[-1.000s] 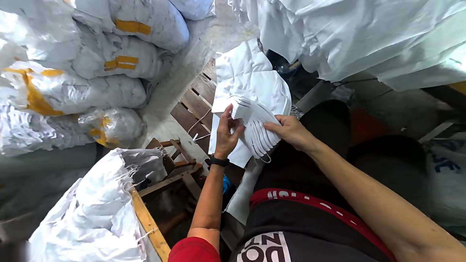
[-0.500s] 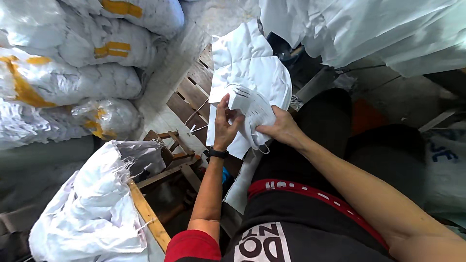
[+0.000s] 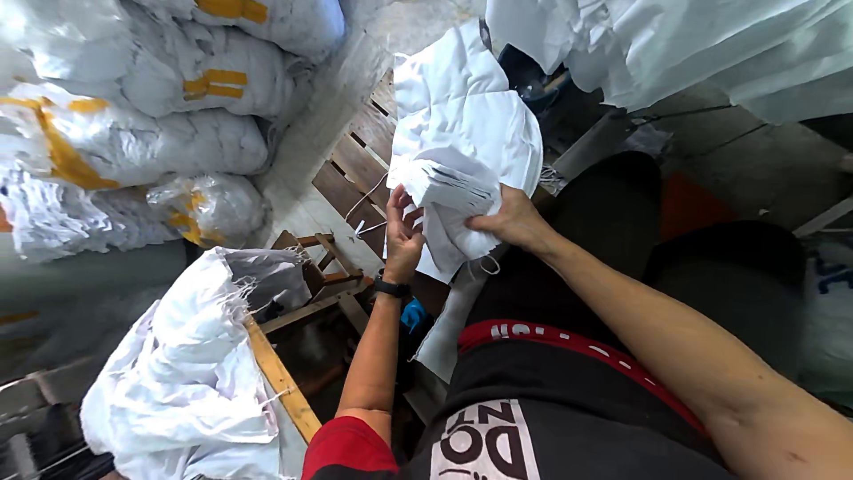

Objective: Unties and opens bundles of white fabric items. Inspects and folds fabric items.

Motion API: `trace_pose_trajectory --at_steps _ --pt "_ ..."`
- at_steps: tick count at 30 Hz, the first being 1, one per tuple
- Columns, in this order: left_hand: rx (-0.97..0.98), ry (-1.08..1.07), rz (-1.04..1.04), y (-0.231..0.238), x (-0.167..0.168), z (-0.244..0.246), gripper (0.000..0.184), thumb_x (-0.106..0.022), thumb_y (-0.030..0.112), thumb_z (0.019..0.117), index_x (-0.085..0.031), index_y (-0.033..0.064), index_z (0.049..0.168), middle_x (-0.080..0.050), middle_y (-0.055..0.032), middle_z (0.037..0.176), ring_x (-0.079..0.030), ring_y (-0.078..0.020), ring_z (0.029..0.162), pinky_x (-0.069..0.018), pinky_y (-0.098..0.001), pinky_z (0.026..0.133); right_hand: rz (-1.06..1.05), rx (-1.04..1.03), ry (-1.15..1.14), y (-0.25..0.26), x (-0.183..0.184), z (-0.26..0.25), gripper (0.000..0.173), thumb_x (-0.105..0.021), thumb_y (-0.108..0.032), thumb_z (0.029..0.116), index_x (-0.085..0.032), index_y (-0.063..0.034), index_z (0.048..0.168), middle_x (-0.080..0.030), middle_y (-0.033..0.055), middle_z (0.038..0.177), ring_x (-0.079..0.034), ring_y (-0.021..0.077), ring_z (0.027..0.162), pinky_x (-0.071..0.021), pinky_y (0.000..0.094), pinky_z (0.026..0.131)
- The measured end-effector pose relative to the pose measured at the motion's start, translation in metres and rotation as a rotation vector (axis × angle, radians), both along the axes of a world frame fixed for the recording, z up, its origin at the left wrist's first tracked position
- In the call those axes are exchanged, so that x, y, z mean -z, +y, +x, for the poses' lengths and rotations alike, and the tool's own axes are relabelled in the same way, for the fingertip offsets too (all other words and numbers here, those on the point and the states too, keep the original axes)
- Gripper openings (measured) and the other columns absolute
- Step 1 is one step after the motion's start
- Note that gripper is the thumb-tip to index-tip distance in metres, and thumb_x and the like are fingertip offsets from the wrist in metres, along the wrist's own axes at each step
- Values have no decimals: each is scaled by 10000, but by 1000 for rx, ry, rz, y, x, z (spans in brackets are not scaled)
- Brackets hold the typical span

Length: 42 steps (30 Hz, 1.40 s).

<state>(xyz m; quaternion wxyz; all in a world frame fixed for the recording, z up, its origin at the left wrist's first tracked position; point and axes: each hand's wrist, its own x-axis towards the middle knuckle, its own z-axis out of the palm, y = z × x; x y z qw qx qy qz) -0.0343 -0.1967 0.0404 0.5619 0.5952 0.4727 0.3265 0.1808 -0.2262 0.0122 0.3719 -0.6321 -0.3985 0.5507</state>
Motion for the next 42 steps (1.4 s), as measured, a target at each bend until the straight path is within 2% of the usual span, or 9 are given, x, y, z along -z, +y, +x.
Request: trace_pose_trajectory --at_steps 6,12,18,21,30,37,39,40,42 --pt "-84 -31 9 -14 17 6 916 -738 160 847 -214 147 1597 -393 -80 1544 -547 -165 1249 -554 -347 911 -32 -37 75 -4 -5 5 470 -852 -167 812 -653 10 1200 -721 175 1026 -714 266 927 -581 514 863" --pt "-261 26 -7 -6 16 20 748 -697 120 911 -310 76 1550 -484 -123 1451 -594 -159 1139 -543 -344 910 25 -102 192 1 -14 13 327 -771 -190 925 -663 -30 1189 -725 107 967 -703 163 814 -600 375 757" --pt "-342 73 49 6 12 27 545 -694 195 943 -464 69 1421 -549 -80 1306 -605 -129 1051 -547 -325 869 127 -109 187 24 -20 14 177 -668 -190 995 -715 -20 1000 -679 26 785 -630 56 679 -552 272 676" --pt "-325 75 75 12 11 28 460 -663 226 990 -505 56 1388 -602 -73 1282 -636 -107 1055 -566 -315 872 93 -73 209 27 -19 15 275 -613 -196 1028 -646 -48 799 -585 -8 641 -551 42 564 -482 252 563" --pt "-322 111 22 13 11 27 414 -498 363 1067 -519 91 1378 -574 -54 1271 -630 -100 991 -574 -321 788 -32 11 326 26 -19 13 360 -536 -198 1070 -594 -77 736 -577 -9 609 -551 54 533 -485 247 528" --pt "-335 109 -30 10 6 29 384 -493 362 1068 -519 139 1380 -565 -50 1273 -611 -119 996 -556 -330 777 -34 43 353 23 -17 12 350 -504 -213 1085 -643 -73 796 -597 -25 648 -568 39 575 -505 243 569" --pt "-326 104 -33 10 4 30 391 -523 373 1054 -518 156 1379 -569 -43 1266 -621 -118 979 -564 -330 764 36 -1 248 21 -22 10 207 -632 -219 1011 -656 -66 873 -633 -2 699 -609 60 616 -540 274 597" --pt "-323 102 -35 9 4 30 396 -540 377 1045 -517 165 1378 -571 -42 1254 -623 -120 958 -565 -329 747 51 -49 144 20 -26 9 251 -747 -265 921 -683 -51 1036 -691 50 819 -672 120 723 -590 352 687" --pt "-324 105 -30 9 2 32 399 -577 355 1026 -521 170 1375 -580 -49 1230 -620 -122 907 -554 -315 703 38 -147 -107 22 -31 2 764 -870 -475 736 -605 -42 1306 -714 173 1027 -699 317 945 -556 583 835"
